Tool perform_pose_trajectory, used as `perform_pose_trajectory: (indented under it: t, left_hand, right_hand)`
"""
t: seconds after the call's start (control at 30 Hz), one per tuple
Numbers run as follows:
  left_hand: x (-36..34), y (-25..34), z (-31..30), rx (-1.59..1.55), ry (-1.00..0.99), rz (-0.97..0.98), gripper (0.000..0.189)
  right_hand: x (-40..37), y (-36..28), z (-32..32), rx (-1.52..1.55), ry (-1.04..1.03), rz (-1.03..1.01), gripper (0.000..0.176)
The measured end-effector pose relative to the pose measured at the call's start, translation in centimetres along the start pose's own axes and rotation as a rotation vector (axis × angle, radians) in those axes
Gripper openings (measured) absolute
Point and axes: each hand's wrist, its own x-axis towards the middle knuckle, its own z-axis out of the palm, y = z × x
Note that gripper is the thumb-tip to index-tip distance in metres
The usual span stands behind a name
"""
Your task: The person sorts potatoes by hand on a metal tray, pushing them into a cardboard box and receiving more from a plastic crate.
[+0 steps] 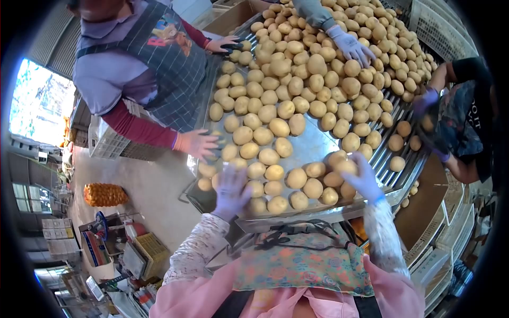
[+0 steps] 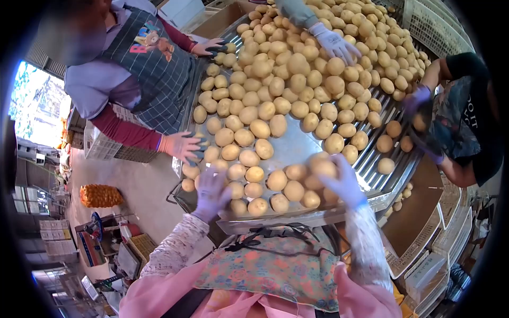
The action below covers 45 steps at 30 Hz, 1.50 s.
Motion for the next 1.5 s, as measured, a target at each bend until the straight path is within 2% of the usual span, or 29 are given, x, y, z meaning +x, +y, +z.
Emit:
perform_pose_trajectory:
  t: [0.03,0.07,0.1,0.17,0.2,0.23,0.27,0.3,0.37,0.4,0.47,0.57,0.67,0.77,0.8,0.83,0.87,0.97,1.0,1.03,1.1,1.17,1.2,1.23,1.3,1.33,1.4,1.43,1.5]
  left_hand:
    - [0.3,-3.0,1.1,0.135,0.172,-0.067,0.066]
    - [0.6,-4.3,2.1,0.261,0.342,-0.138,0.07]
    - [1.5,-3.8,2.4,0.252,0.328,-0.132,0.07]
    - [5.4,-1.9,3.5,0.313,0.209,-0.14,0.074]
    - [7.0,-0.2,4.5,0.306,0.203,-0.13,0.074]
    - [8.9,2.1,5.8,0.353,0.3,-0.193,0.075]
    - [10.1,4.0,6.7,0.398,0.396,-0.255,0.075]
    - [10.6,5.7,6.9,0.388,0.392,-0.241,0.075]
    - [10.6,8.4,6.3,0.2,0.256,-0.082,0.071]
    - [9.8,8.8,6.5,0.204,0.256,-0.078,0.071]
    - [6.8,9.1,6.6,0.133,0.133,0.19,0.067]
    - [2.1,6.5,4.2,0.124,0.059,0.222,0.065]
    - [-2.0,4.0,1.7,0.086,0.0,0.107,0.066]
    - [-3.5,1.7,-0.2,0.238,-0.044,0.135,0.065]
    - [-3.3,0.9,0.5,0.242,0.069,-0.039,0.067]
    - [-3.1,0.5,1.1,0.244,0.182,-0.217,0.069]
    - [-2.4,0.0,1.8,0.174,0.279,-0.253,0.07]
    - [0.4,-0.1,6.7,0.287,0.275,-0.108,0.074]
    - [1.0,4.6,4.8,0.27,0.163,-0.214,0.081]
    - [1.8,4.3,4.5,0.258,0.172,-0.213,0.081]
    - [2.6,1.5,2.5,0.256,0.074,0.11,0.089]
    - [4.1,-0.2,2.7,0.217,0.096,0.151,0.089]
    - [5.3,0.4,3.4,0.258,0.182,0.08,0.088]
    - [6.9,1.2,4.3,0.305,0.267,0.01,0.087]
    - [10.1,2.9,6.1,0.411,0.439,-0.113,0.085]
    - [11.0,3.7,7.1,0.464,0.527,-0.17,0.084]
    - [12.2,5.6,9.4,0.317,0.63,-0.019,0.081]
    - [11.5,7.0,8.5,0.327,0.629,-0.029,0.081]
    - [9.5,10.4,5.5,0.271,0.225,-0.011,0.072]
  right_hand:
    - [-3.6,-0.3,-2.1,0.232,-0.007,0.034,0.054]
    - [-7.5,1.0,-4.9,0.33,-0.115,0.246,0.054]
    - [-10.7,3.1,-8.8,0.336,-0.403,0.495,0.057]
    - [-18.8,10.5,-12.1,0.207,-0.672,0.536,0.057]
    - [-18.0,2.7,-11.8,-0.56,-0.821,0.347,0.052]
    - [-18.8,3.1,-11.7,-0.558,-0.808,0.358,0.052]
    - [-19.8,4.1,-11.3,-0.279,-0.562,0.332,0.051]
    - [-20.5,5.5,-11.0,-0.009,-0.311,0.296,0.049]
    - [-16.8,6.6,-9.2,0.278,-0.175,0.402,0.047]
    - [-14.3,4.9,-7.3,0.119,-0.005,0.324,0.054]
    - [-9.2,3.5,-4.7,-0.793,0.117,-0.239,0.064]
    - [-4.3,2.5,0.6,-0.888,-0.011,-0.456,0.074]
    - [-1.5,3.6,5.5,-0.879,-0.205,-0.588,0.084]
    - [0.2,0.9,9.6,-0.918,-0.272,-0.535,0.089]
    - [0.6,0.6,10.8,-0.921,-0.273,-0.529,0.089]
    - [1.1,0.7,11.9,-0.92,-0.301,-0.569,0.087]
    - [1.6,0.8,13.0,-0.919,-0.327,-0.611,0.086]
    - [0.8,1.0,14.7,-0.892,-0.442,-0.759,0.072]
    - [0.0,0.0,13.6,-0.754,-0.473,-0.825,0.057]
    - [0.3,0.7,12.6,-0.769,-0.475,-0.825,0.057]
    - [0.2,3.2,10.4,-0.182,-0.614,-0.557,0.044]
    - [2.0,2.3,5.1,-0.374,-0.164,-0.707,0.039]
    - [3.0,1.8,1.8,-0.599,-0.075,-0.7,0.04]
    - [3.9,-0.6,-0.7,-0.63,0.026,-0.493,0.043]
    - [6.7,3.5,-2.3,-0.987,0.338,-0.483,0.044]
    - [7.0,2.9,-2.0,-0.975,0.339,-0.487,0.044]
    - [7.7,0.5,-1.7,-1.113,-0.029,-0.162,0.038]
    - [7.7,-0.3,-0.7,-1.107,-0.036,-0.172,0.038]
    - [6.8,-1.5,1.3,-1.207,-0.234,-0.087,0.037]
